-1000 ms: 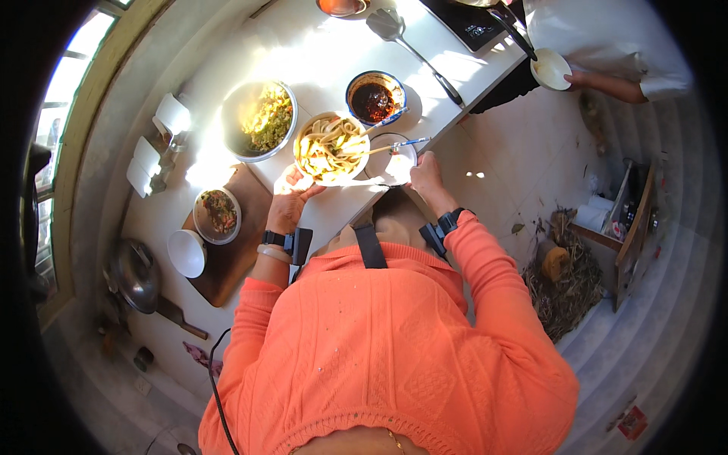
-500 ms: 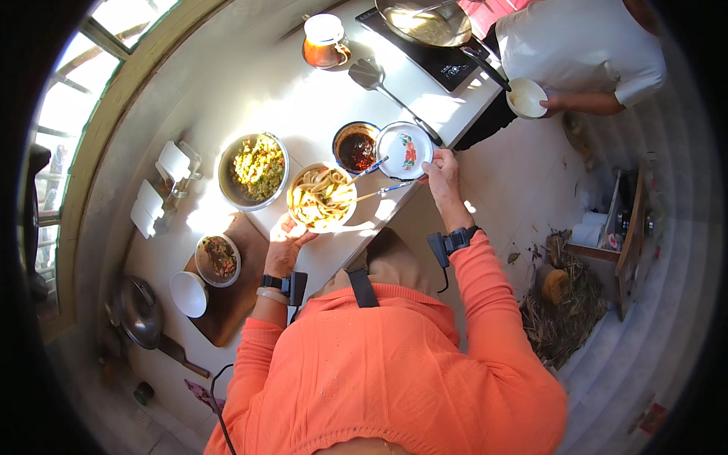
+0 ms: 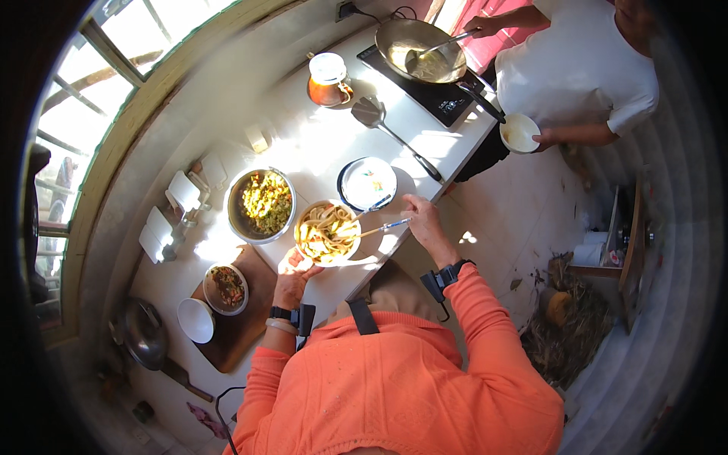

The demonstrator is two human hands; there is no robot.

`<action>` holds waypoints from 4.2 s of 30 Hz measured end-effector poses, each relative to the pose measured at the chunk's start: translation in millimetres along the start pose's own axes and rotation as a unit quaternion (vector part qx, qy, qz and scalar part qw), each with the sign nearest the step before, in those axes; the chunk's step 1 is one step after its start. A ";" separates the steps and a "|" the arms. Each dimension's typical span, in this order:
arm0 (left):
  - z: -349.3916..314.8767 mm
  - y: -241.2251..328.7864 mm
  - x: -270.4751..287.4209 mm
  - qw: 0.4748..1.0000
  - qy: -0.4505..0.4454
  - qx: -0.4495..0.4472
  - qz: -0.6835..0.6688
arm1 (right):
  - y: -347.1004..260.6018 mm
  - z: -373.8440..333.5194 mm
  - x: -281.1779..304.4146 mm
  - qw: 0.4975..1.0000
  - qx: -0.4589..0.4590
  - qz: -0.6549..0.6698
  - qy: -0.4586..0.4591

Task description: The person uses chopsticks to transfer noodles from a wooden board into a bowl, then adds a red sauce and a vegetable mixture from other bowls. The person mixes the ingredients in the bowl and holds the finished dish.

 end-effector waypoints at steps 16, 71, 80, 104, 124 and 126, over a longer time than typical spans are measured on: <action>0.0 6.9 -10.0 0.998 -0.032 0.024 0.050 | -152.7 -100.6 -64.2 0.907 0.416 0.006 -0.072; 0.0 1.5 2.6 0.999 0.028 0.038 0.022 | -144.8 -93.0 -35.9 0.971 0.086 0.202 -0.092; -2.8 2.7 4.4 0.998 0.045 0.041 0.025 | -128.1 -80.2 -82.9 0.961 0.045 0.247 -0.115; -2.1 8.0 -7.2 0.998 -0.021 0.022 0.047 | -292.4 -206.1 45.9 0.506 0.263 0.615 -0.545; -5.3 -4.9 -7.2 0.998 0.000 0.054 -0.032 | -17.0 -62.7 -69.6 0.942 -0.126 0.300 -0.088; -4.8 -1.5 -11.9 0.999 -0.026 0.035 -0.029 | -20.3 -65.8 -65.8 0.930 -0.114 0.333 -0.103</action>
Point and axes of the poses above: each hand's wrist, its own z-axis towards the middle knuckle, its own x-axis out of the back of the hand, y = z × x, the point moved 8 cm from there along z, towards the middle knuckle, and after that the axes turned 8 degrees about -x, right-handed, at the moved point
